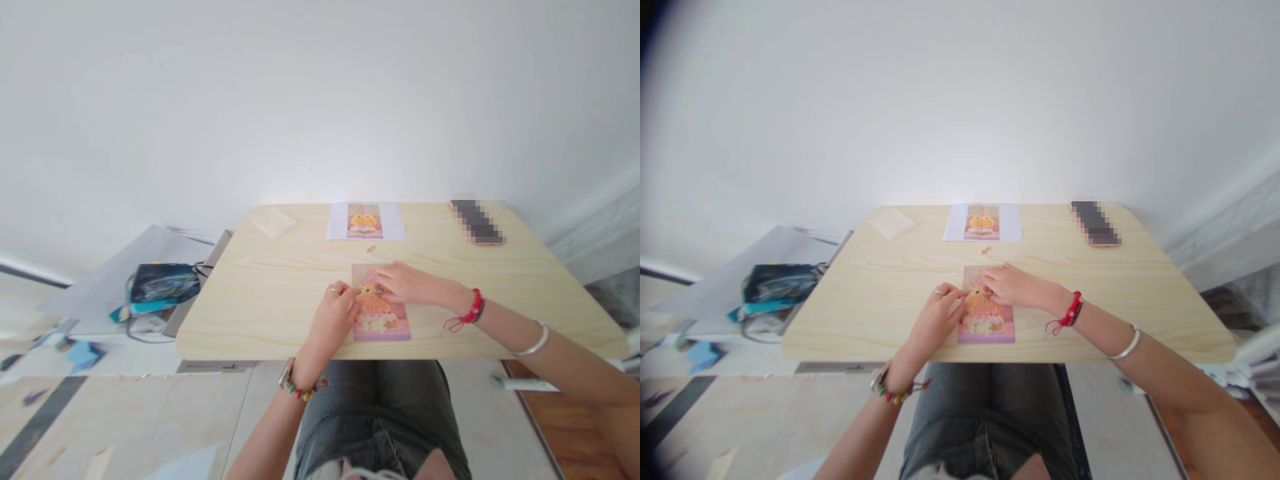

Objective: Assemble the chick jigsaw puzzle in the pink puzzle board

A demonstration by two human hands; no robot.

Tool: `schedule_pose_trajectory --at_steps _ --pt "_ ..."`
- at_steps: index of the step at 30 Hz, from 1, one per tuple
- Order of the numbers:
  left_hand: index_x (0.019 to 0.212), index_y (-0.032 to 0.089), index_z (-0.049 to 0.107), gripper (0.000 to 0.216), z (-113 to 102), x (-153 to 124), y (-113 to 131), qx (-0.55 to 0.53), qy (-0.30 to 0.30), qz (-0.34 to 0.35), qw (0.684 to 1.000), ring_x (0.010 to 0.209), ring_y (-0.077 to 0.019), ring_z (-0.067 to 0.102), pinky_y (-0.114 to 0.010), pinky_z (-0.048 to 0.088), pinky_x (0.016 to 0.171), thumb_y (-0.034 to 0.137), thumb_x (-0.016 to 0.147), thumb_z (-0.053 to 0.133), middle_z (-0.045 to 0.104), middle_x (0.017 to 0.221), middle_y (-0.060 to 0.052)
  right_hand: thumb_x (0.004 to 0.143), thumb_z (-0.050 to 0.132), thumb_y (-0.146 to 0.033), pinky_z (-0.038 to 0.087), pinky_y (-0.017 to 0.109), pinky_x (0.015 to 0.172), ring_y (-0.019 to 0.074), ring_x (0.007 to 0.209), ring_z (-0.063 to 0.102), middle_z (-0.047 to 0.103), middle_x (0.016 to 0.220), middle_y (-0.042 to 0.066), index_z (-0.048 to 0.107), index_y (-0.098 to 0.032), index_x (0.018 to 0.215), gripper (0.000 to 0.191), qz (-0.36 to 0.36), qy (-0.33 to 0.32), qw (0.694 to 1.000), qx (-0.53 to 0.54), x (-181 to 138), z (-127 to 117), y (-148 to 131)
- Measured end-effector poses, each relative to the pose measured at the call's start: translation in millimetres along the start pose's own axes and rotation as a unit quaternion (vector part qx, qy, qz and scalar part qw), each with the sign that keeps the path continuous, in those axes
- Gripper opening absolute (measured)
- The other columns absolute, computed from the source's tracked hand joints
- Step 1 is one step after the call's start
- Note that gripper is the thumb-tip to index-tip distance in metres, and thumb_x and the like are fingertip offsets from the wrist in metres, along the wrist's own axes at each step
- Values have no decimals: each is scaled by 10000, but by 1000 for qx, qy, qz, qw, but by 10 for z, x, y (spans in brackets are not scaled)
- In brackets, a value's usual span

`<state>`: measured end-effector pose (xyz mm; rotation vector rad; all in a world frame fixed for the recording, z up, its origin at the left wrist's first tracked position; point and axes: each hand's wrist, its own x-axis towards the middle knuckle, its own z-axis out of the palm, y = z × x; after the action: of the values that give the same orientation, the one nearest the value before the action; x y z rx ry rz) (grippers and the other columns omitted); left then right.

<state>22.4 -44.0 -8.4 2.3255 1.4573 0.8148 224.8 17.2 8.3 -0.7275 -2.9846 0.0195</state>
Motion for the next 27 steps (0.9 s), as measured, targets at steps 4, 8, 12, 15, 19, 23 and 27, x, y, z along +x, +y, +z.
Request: schedule_pose_trajectory --at_steps 4,8,12,15,19,23,27 --pt "963 170 586 226 62 54 34 13 -26 9 1000 824 -174 503 -331 461 768 126 761 495 509 858 -56 794 484 -177 403 323 754 179 844 512 551 907 83 562 -150 921 151 7 18 999 49 2 16 -30" --pt "989 196 579 234 81 103 85 17 -47 18 999 827 -171 493 -327 454 771 149 777 492 501 864 -51 807 430 -125 411 318 753 168 833 521 555 902 75 571 -167 964 215 55 55 993 94 -43 -15 -129" --pt "1010 208 569 258 85 141 118 23 -61 26 998 835 -171 485 -326 448 781 148 765 514 493 880 -51 801 470 -186 434 331 723 192 825 524 545 887 86 557 -155 1009 227 152 96 978 106 -150 5 -265" --pt "998 212 571 257 91 162 124 38 -77 32 996 839 -174 479 -327 446 780 138 758 519 493 897 -55 786 516 -247 441 341 729 205 843 526 541 891 87 554 -153 978 218 202 112 965 127 -219 63 -348" --pt "872 188 601 159 93 179 124 57 -90 40 993 822 -170 478 -340 442 786 123 767 502 501 884 -62 782 527 -251 444 336 712 195 805 529 537 859 71 561 -157 895 150 233 107 956 143 -255 144 -430" --pt "779 157 596 92 88 189 126 53 -83 47 994 816 -180 483 -354 450 767 147 778 504 516 858 -75 791 513 -229 444 325 698 182 775 526 538 831 59 563 -167 832 90 237 112 953 153 -244 175 -470" --pt "783 153 590 82 96 176 133 39 -72 45 996 814 -183 492 -363 455 760 155 775 509 525 860 -77 778 530 -220 444 330 726 187 806 524 540 862 64 565 -172 875 113 236 122 951 156 -227 173 -471"
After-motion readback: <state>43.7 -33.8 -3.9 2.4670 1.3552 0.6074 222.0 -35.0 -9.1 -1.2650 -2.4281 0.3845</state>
